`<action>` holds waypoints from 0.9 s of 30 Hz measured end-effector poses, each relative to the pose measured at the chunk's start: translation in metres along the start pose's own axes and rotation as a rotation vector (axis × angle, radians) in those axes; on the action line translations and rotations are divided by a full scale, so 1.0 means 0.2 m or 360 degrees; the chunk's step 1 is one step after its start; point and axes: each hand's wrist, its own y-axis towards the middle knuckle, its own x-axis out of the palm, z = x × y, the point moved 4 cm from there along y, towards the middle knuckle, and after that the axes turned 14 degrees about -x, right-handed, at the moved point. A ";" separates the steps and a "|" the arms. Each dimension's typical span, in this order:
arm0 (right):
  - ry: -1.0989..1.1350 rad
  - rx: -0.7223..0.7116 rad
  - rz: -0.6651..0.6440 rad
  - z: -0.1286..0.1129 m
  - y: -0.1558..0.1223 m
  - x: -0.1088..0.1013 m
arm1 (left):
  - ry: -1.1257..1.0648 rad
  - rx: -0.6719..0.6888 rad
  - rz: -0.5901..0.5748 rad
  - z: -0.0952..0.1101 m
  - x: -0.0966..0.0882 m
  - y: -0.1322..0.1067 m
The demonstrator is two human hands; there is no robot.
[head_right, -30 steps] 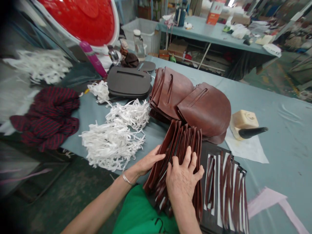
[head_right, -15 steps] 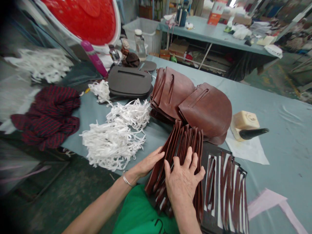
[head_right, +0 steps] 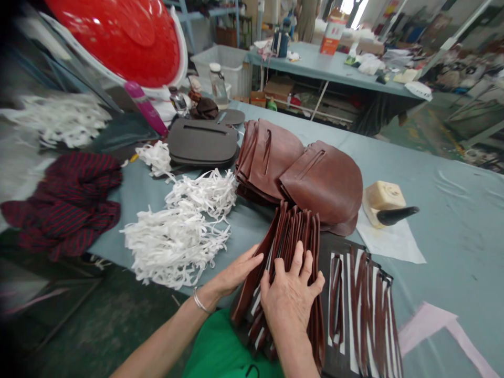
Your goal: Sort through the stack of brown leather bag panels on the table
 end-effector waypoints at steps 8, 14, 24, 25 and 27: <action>0.0133 -0.0019 0.0157 0.03 -0.02 0.06 | 0.0670 0.0015 0.0330 -0.02 0.06 0.01; 0.0615 -0.0102 0.0363 0.16 -0.08 -0.01 | 0.0556 -0.0084 0.0224 -0.10 0.05 0.05; 0.0665 0.1355 0.0272 1.37 -0.74 0.46 | 0.0360 -0.0294 0.0423 -0.17 0.00 0.15; 0.0680 0.1408 0.0214 1.44 -0.80 0.52 | 0.0322 -0.0322 0.0458 -0.16 0.00 0.16; 0.0710 0.1480 0.0094 1.54 -0.89 0.63 | 0.0224 -0.0427 0.0514 -0.13 0.01 0.17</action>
